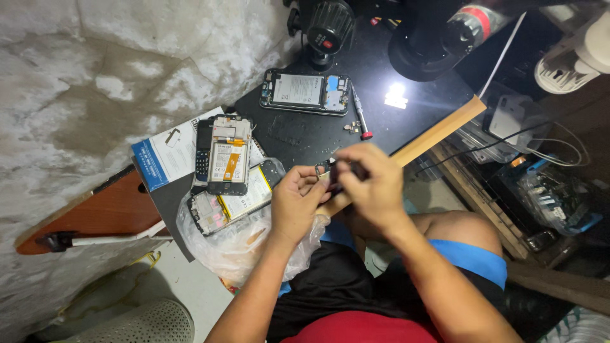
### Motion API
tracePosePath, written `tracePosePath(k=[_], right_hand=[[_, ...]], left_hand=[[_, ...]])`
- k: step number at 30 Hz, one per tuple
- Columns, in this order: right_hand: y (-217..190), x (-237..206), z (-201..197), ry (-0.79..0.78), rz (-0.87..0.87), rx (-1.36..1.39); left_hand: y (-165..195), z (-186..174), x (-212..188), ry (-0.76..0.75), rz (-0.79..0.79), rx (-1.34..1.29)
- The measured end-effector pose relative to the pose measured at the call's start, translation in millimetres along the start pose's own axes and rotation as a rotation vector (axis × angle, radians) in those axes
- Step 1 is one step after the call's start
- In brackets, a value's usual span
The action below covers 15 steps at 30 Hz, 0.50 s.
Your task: The person uses a metal spudger to pry and separate components on a small circuit board. They then pick up a disassembled mobile phone and use the spudger to work on the internal components near the battery.
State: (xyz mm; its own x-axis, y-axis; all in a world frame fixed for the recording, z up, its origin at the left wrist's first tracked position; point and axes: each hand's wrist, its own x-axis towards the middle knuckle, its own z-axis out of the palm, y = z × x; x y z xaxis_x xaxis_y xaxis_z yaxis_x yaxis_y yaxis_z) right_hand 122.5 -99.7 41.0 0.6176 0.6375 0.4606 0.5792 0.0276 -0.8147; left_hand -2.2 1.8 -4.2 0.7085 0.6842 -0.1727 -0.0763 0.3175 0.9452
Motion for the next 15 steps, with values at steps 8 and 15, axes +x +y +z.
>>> tracePosePath(k=[8, 15], right_hand=[[30, 58, -19, -0.074, -0.178, -0.458], [33, 46, -22, 0.052, -0.146, -0.188]], left_hand=[[0, 0, 2, -0.010, -0.023, -0.001], [5, 1, 0, -0.005, -0.043, 0.013]])
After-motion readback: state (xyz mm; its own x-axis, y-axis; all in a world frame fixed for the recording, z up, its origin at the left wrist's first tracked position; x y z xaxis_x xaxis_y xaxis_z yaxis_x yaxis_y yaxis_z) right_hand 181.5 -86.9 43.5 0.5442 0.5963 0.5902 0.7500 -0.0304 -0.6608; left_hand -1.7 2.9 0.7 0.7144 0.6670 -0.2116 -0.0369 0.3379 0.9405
